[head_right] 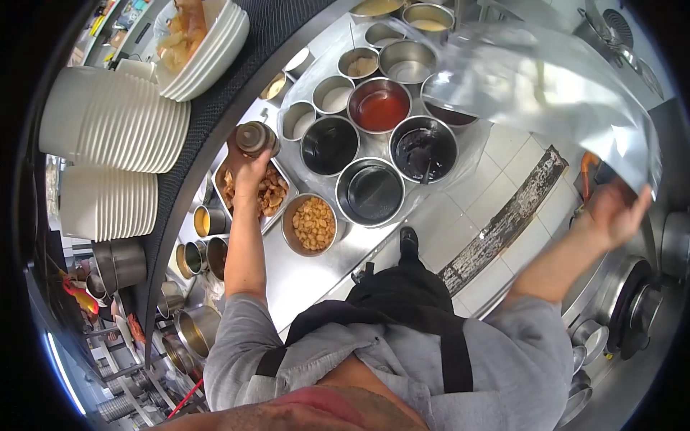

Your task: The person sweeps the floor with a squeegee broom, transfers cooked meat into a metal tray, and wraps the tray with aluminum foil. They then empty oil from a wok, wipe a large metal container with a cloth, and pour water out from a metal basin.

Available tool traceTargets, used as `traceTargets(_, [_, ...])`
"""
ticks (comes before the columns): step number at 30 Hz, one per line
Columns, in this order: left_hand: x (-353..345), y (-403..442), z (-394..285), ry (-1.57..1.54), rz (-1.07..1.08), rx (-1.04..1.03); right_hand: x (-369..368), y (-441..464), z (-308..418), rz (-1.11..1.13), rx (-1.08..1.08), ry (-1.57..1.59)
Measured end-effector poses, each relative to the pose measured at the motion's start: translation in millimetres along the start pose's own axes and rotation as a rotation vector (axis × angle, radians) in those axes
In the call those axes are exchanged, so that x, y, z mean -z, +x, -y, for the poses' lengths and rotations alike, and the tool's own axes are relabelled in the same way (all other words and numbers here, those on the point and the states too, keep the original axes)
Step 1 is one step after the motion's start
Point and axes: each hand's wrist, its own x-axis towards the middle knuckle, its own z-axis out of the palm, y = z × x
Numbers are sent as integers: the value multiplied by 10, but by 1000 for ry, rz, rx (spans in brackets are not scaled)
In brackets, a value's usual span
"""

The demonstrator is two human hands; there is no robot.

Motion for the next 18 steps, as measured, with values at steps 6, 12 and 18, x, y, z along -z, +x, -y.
traceTargets(6, [58,226,-607,-49,235,-161,1105,284,1571,-15,263,-97])
traceTargets(12, [-362,743,-1532,-293,234,-355,1391,-129,1934,-107,401,-252])
traceTargets(18, [-2110,1362,-2258,-754,245,-279,1141,-564,1704,-498,504,-609])
